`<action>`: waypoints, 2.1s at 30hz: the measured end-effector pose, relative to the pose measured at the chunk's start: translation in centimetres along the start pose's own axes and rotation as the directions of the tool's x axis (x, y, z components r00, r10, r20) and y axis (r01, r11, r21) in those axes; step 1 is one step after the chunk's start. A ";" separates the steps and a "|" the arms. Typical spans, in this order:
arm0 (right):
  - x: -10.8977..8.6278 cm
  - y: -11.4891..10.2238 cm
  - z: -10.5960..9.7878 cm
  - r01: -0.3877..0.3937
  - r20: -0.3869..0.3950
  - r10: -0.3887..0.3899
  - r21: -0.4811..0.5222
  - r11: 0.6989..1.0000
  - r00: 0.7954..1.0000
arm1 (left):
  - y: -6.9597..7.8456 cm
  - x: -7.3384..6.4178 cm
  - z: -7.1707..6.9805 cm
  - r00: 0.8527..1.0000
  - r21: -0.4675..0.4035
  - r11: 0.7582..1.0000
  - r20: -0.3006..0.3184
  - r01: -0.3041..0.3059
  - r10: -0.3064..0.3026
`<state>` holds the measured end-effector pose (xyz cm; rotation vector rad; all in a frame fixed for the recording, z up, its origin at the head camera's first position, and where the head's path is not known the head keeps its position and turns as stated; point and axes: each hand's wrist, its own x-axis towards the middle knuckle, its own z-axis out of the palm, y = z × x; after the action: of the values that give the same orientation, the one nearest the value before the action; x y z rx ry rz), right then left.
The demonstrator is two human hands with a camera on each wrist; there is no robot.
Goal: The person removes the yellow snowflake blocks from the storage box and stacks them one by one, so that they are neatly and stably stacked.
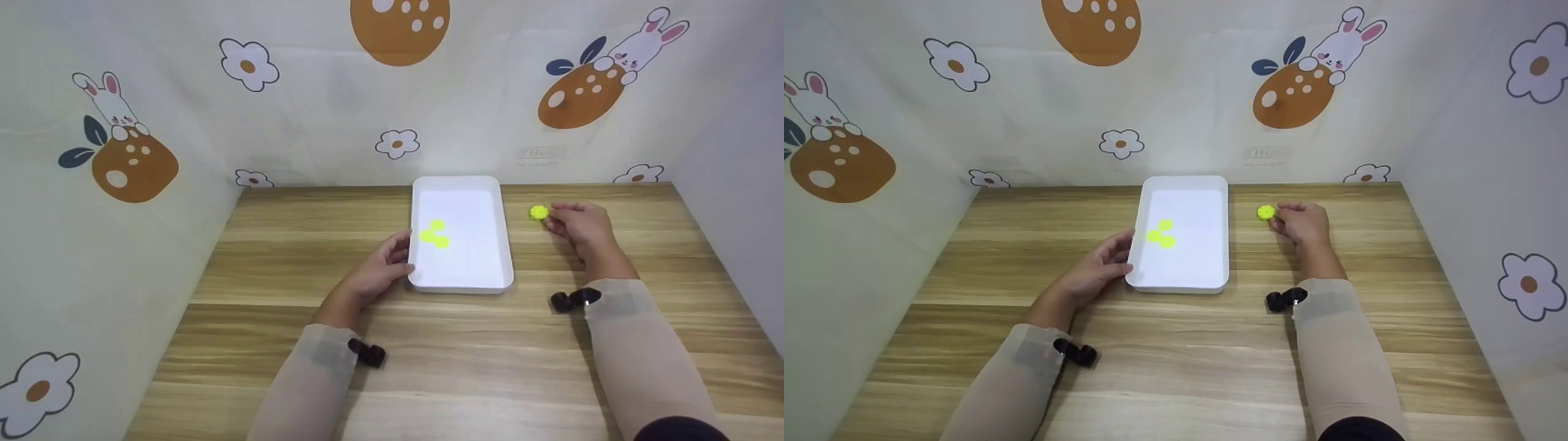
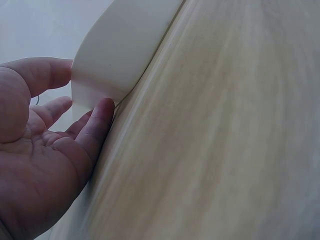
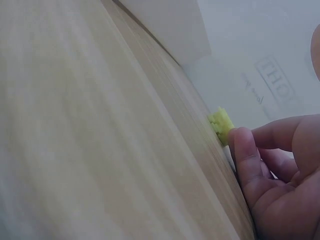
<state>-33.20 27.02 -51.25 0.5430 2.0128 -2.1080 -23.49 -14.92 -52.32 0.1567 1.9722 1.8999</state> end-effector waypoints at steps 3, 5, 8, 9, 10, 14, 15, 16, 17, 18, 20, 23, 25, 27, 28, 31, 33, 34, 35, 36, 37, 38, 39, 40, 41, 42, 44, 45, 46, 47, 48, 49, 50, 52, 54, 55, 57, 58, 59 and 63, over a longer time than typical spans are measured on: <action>0.0 -0.1 0.0 -0.006 0.001 0.006 0.025 1.000 1.000 | 0.0 0.0 0.0 1.000 0.005 1.000 -0.005 0.007 -0.007; -0.1 -0.1 0.0 -0.004 -0.003 0.005 0.039 0.999 1.000 | 0.0 0.1 0.0 1.000 0.005 1.000 -0.005 0.009 -0.009; -0.3 -0.3 0.0 0.002 -0.001 -0.002 0.075 0.997 1.000 | 0.0 0.1 0.0 1.000 -0.007 1.000 0.006 0.002 -0.002; -0.4 -0.4 0.1 0.006 0.002 -0.006 0.092 0.996 1.000 | 0.0 0.0 0.0 1.000 -0.012 1.000 0.012 -0.002 0.002; -0.5 -0.5 0.1 0.010 0.006 -0.010 0.106 0.994 1.000 | -0.1 0.0 0.0 1.000 -0.019 1.000 0.018 -0.006 0.006; -1.0 -1.2 0.6 0.023 0.035 -0.029 0.164 0.986 0.999 | -0.1 0.0 0.0 0.999 -0.041 0.999 0.035 -0.018 0.019; -1.2 -1.4 0.8 0.023 0.045 -0.031 0.174 0.984 0.999 | -0.1 0.0 -0.1 0.999 -0.042 0.999 0.034 -0.018 0.019; -1.4 -1.5 0.9 0.024 0.056 -0.035 0.178 0.984 0.998 | -0.1 0.0 -0.1 0.999 -0.040 0.999 0.032 -0.016 0.017; -1.5 -1.7 1.1 0.026 0.068 -0.039 0.181 0.983 0.997 | -0.1 0.0 -0.1 0.999 -0.035 0.999 0.029 -0.013 0.014; -1.7 -1.9 1.3 0.027 0.082 -0.043 0.188 0.982 0.996 | -0.1 0.0 -0.1 1.000 -0.029 1.000 0.026 -0.011 0.011; -2.0 -2.2 1.7 0.032 0.109 -0.054 0.198 0.980 0.993 | -0.1 0.0 -0.1 1.000 -0.017 1.000 0.018 -0.004 0.005; -2.5 -2.5 2.4 0.052 0.145 -0.083 0.207 0.977 0.986 | 0.0 0.0 -0.1 1.000 -0.006 1.000 0.011 0.001 -0.001; -2.8 -2.7 2.9 0.065 0.163 -0.101 0.213 0.975 0.982 | 0.0 0.0 -0.1 1.000 -0.004 1.000 0.010 0.002 -0.002; -3.2 -2.9 3.5 0.079 0.175 -0.116 0.207 0.975 0.978 | 0.1 0.0 -0.1 1.000 -0.003 1.000 0.012 0.003 -0.003; -3.4 -3.1 3.9 0.083 0.182 -0.121 0.201 0.976 0.976 | 0.1 0.0 -0.1 1.000 -0.001 1.000 0.013 0.003 -0.003; -4.2 -3.5 5.1 0.097 0.208 -0.132 0.173 0.980 0.969 | 0.1 -0.1 -0.1 1.000 0.006 1.000 0.009 0.006 -0.006; -4.6 -3.7 6.1 0.110 0.233 -0.144 0.153 0.982 0.962 | 0.1 -0.1 -0.1 1.000 0.011 1.000 0.002 0.009 -0.009; -4.8 -3.8 6.6 0.119 0.247 -0.152 0.142 0.983 0.957 | 0.1 -0.1 -0.1 1.000 0.014 1.000 -0.001 0.011 -0.010; -5.0 -4.0 7.1 0.127 0.262 -0.159 0.135 0.983 0.952 | 0.0 -0.1 -0.1 1.000 0.016 1.000 -0.005 0.011 -0.011; -5.1 -4.1 7.5 0.134 0.281 -0.166 0.129 0.982 0.945 | 0.0 -0.1 -0.1 1.000 0.019 1.000 -0.007 0.011 -0.011; -5.2 -4.3 8.0 0.139 0.294 -0.171 0.126 0.982 0.940 | -0.1 -0.1 -0.1 1.000 0.020 1.000 -0.010 0.012 -0.012; -5.2 -4.5 8.5 0.146 0.308 -0.176 0.119 0.982 0.935 | -0.1 -0.1 -0.1 1.000 0.012 1.000 -0.005 0.006 -0.006; -5.2 -4.7 9.0 0.149 0.318 -0.178 0.115 0.982 0.931 | -0.1 -0.1 -0.1 1.000 0.004 1.000 0.001 -0.001 0.001; -5.2 -5.0 9.4 0.153 0.328 -0.180 0.105 0.983 0.928 | -0.1 -0.1 -0.1 1.000 -0.004 1.000 0.007 -0.008 0.008; -5.1 -5.2 9.9 0.155 0.335 -0.178 0.095 0.983 0.925 | -0.1 -0.1 -0.1 1.000 -0.013 1.000 0.012 -0.015 0.015; -5.0 -5.5 10.2 0.158 0.341 -0.176 0.081 0.984 0.923 | -0.1 -0.1 -0.1 1.000 -0.023 1.000 0.018 -0.021 0.021; -4.7 -6.0 11.1 0.159 0.350 -0.168 0.054 0.986 0.921 | -0.2 -0.1 -0.1 0.999 -0.041 0.999 0.026 -0.032 0.033; -4.5 -6.3 11.6 0.160 0.350 -0.162 0.035 0.987 0.923 | -0.2 0.0 -0.1 0.999 -0.039 0.999 0.023 -0.033 0.034; -4.3 -6.5 12.0 0.160 0.350 -0.155 0.015 0.987 0.924 | -0.2 0.0 -0.1 0.999 -0.036 0.999 0.020 -0.033 0.034; -4.2 -6.7 12.4 0.159 0.348 -0.147 -0.004 0.987 0.926 | -0.3 0.0 -0.1 0.999 -0.034 0.999 0.017 -0.031 0.031; -4.0 -6.8 12.8 0.156 0.349 -0.139 -0.020 0.988 0.927 | -0.3 0.0 -0.1 0.999 -0.031 0.999 0.015 -0.029 0.029; -3.8 -7.0 13.3 0.154 0.348 -0.132 -0.035 0.988 0.928 | -0.3 0.1 -0.1 1.000 -0.026 0.999 0.013 -0.027 0.027; -3.6 -7.1 13.6 0.154 0.349 -0.126 -0.052 0.987 0.929 | -0.3 0.1 -0.1 1.000 -0.023 0.999 0.011 -0.025 0.025; -3.2 -7.2 14.3 0.150 0.354 -0.113 -0.079 0.986 0.928 | -0.3 0.1 -0.1 1.000 -0.014 1.000 0.007 -0.022 0.022; -2.8 -7.3 14.9 0.143 0.362 -0.099 -0.097 0.985 0.927 | -0.3 0.2 -0.1 1.000 -0.010 1.000 0.003 -0.018 0.018; -2.5 -7.2 15.2 0.140 0.364 -0.093 -0.105 0.985 0.927 | -0.3 0.2 -0.1 1.000 -0.008 1.000 0.002 -0.018 0.018; -2.0 -7.1 15.6 0.132 0.370 -0.079 -0.119 0.984 0.926 | -0.3 0.2 -0.1 1.000 -0.007 1.000 0.001 -0.014 0.014; -1.8 -7.0 15.9 0.129 0.376 -0.074 -0.126 0.984 0.924 | -0.3 0.2 -0.1 1.000 -0.010 1.000 0.001 -0.014 0.014; -1.5 -6.9 16.0 0.129 0.382 -0.069 -0.134 0.983 0.922 | -0.3 0.2 0.0 1.000 -0.011 1.000 0.001 -0.015 0.015; -0.6 -6.3 16.6 0.132 0.429 -0.040 -0.188 0.973 0.903 | -0.2 0.2 0.1 1.000 -0.013 1.000 0.000 -0.012 0.012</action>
<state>-37.25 10.97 -44.88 -0.0436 1.9922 -1.8198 -23.60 -14.75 -52.57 0.1653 1.9624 1.9202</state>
